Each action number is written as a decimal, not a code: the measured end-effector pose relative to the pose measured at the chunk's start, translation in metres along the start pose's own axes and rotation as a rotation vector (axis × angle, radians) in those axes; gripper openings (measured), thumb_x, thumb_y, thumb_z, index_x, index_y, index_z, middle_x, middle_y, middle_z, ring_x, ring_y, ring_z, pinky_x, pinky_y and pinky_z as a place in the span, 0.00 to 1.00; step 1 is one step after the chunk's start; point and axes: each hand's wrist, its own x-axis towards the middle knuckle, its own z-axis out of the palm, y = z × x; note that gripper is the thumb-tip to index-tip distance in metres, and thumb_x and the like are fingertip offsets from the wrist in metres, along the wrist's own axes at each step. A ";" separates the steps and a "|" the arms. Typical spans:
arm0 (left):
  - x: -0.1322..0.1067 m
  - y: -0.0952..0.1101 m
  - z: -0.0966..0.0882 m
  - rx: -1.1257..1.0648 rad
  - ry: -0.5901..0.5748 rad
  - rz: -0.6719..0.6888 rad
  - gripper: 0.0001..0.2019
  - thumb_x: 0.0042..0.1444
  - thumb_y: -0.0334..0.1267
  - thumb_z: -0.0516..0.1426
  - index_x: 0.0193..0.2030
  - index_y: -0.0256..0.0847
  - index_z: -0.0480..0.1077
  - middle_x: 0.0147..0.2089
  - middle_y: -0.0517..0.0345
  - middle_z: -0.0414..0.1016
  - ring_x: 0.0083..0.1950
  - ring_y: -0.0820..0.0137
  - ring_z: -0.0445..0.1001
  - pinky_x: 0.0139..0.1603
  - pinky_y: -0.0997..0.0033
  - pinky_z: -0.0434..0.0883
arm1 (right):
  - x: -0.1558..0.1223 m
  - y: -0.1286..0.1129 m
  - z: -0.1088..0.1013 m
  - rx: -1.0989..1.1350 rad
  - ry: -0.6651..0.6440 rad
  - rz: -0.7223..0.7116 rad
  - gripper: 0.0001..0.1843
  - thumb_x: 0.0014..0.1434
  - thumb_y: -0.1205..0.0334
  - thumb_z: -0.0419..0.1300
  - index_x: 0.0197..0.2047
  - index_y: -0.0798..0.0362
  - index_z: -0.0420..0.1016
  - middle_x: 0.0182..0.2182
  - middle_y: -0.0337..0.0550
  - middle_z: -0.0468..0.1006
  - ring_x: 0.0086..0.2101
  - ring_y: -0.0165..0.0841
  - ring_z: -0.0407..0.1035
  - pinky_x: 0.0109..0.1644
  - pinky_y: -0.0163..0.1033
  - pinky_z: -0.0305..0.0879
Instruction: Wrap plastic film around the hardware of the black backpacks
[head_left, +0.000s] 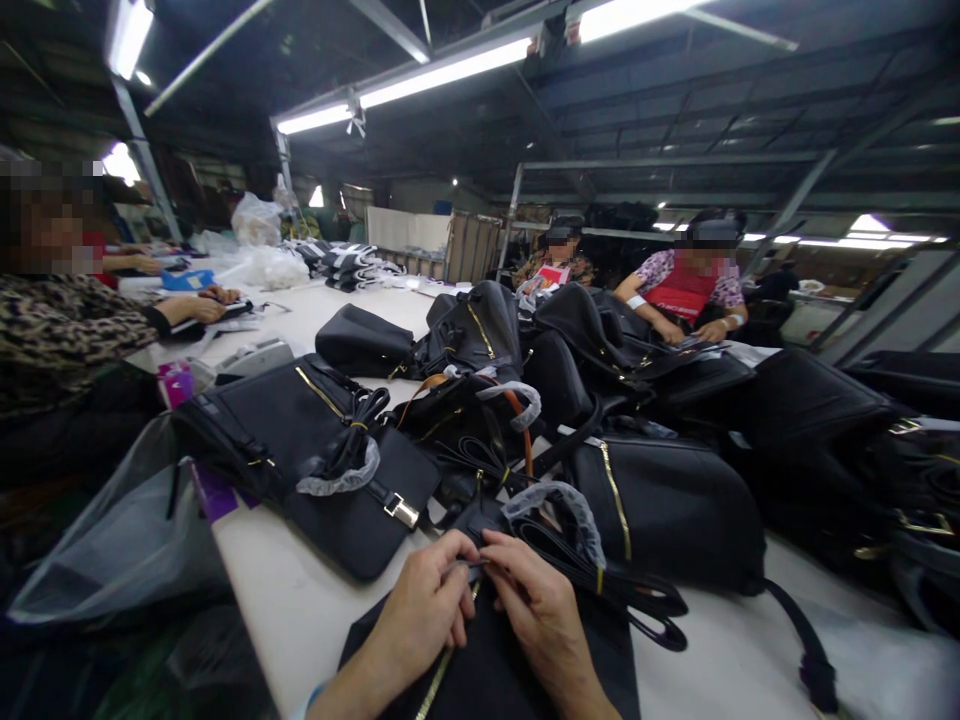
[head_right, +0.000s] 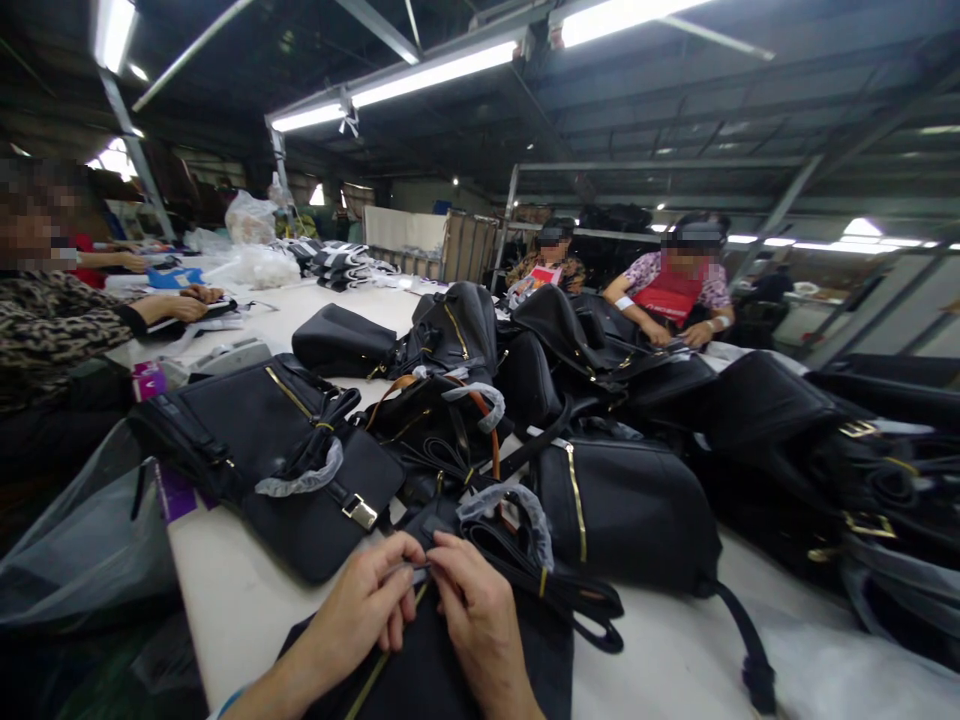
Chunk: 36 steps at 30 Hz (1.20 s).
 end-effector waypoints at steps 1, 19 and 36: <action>-0.001 0.000 0.000 0.012 0.004 0.011 0.08 0.58 0.34 0.46 0.40 0.40 0.66 0.19 0.68 0.68 0.13 0.77 0.67 0.12 0.85 0.58 | 0.000 -0.001 0.000 -0.014 -0.002 -0.010 0.12 0.62 0.67 0.54 0.40 0.49 0.80 0.46 0.48 0.82 0.32 0.33 0.78 0.32 0.32 0.74; 0.011 0.023 -0.006 -0.058 -0.107 -0.179 0.09 0.51 0.42 0.56 0.35 0.39 0.67 0.23 0.62 0.75 0.20 0.72 0.76 0.17 0.80 0.68 | 0.004 -0.012 -0.004 -0.130 -0.037 -0.062 0.13 0.62 0.73 0.50 0.34 0.51 0.74 0.44 0.49 0.80 0.44 0.35 0.76 0.49 0.36 0.70; 0.041 0.039 -0.020 -0.105 -0.295 -0.445 0.12 0.44 0.38 0.65 0.31 0.37 0.68 0.23 0.56 0.78 0.23 0.71 0.77 0.23 0.76 0.72 | 0.008 -0.024 -0.008 0.129 0.161 0.297 0.10 0.61 0.57 0.54 0.38 0.54 0.74 0.19 0.35 0.74 0.16 0.28 0.66 0.19 0.30 0.63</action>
